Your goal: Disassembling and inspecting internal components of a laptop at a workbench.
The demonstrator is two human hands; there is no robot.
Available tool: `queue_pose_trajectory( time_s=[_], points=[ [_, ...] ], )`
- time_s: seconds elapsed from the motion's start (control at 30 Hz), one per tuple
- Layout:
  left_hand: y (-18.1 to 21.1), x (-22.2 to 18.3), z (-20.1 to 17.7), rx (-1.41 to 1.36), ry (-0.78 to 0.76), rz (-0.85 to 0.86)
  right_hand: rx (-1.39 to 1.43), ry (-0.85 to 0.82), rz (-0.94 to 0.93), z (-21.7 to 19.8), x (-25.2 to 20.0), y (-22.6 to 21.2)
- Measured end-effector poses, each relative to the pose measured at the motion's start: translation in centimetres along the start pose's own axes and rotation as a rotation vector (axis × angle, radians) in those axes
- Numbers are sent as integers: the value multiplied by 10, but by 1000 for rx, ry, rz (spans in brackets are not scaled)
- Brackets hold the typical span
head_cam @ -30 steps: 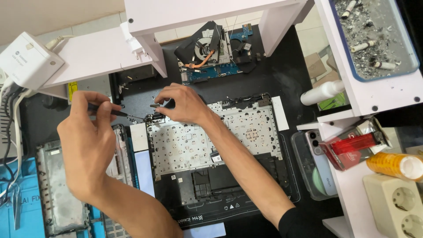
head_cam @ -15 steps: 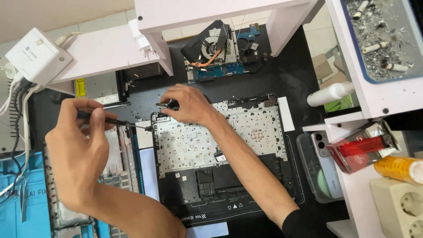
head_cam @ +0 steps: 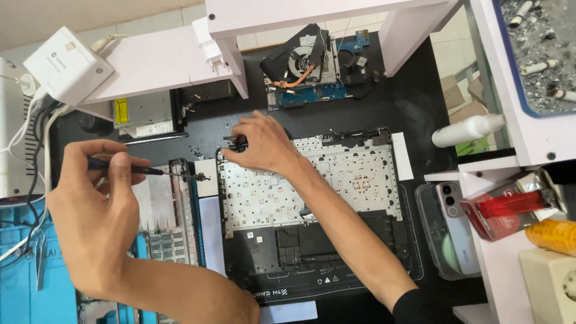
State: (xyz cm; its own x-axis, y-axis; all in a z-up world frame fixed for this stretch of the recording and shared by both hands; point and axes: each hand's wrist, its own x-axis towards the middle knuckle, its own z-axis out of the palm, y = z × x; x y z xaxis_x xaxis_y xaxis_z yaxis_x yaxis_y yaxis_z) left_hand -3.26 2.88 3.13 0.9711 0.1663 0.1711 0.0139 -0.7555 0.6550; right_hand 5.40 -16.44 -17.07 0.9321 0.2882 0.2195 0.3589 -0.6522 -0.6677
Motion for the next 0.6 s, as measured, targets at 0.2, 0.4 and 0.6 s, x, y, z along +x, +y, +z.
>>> queue_pose_trajectory(
  time_s=[0.2, 0.4, 0.6],
  points=[
    [19, 0, -1, 1, 15, -3, 15, -123, 41, -9, -2, -11],
    [-19, 1, 5, -70, -34, 31, -33, -73, -17, -2, -3, -7],
    [-20, 2, 7, -23, -35, 38, -24, -138, 29, -4, -3, -8]
  ],
)
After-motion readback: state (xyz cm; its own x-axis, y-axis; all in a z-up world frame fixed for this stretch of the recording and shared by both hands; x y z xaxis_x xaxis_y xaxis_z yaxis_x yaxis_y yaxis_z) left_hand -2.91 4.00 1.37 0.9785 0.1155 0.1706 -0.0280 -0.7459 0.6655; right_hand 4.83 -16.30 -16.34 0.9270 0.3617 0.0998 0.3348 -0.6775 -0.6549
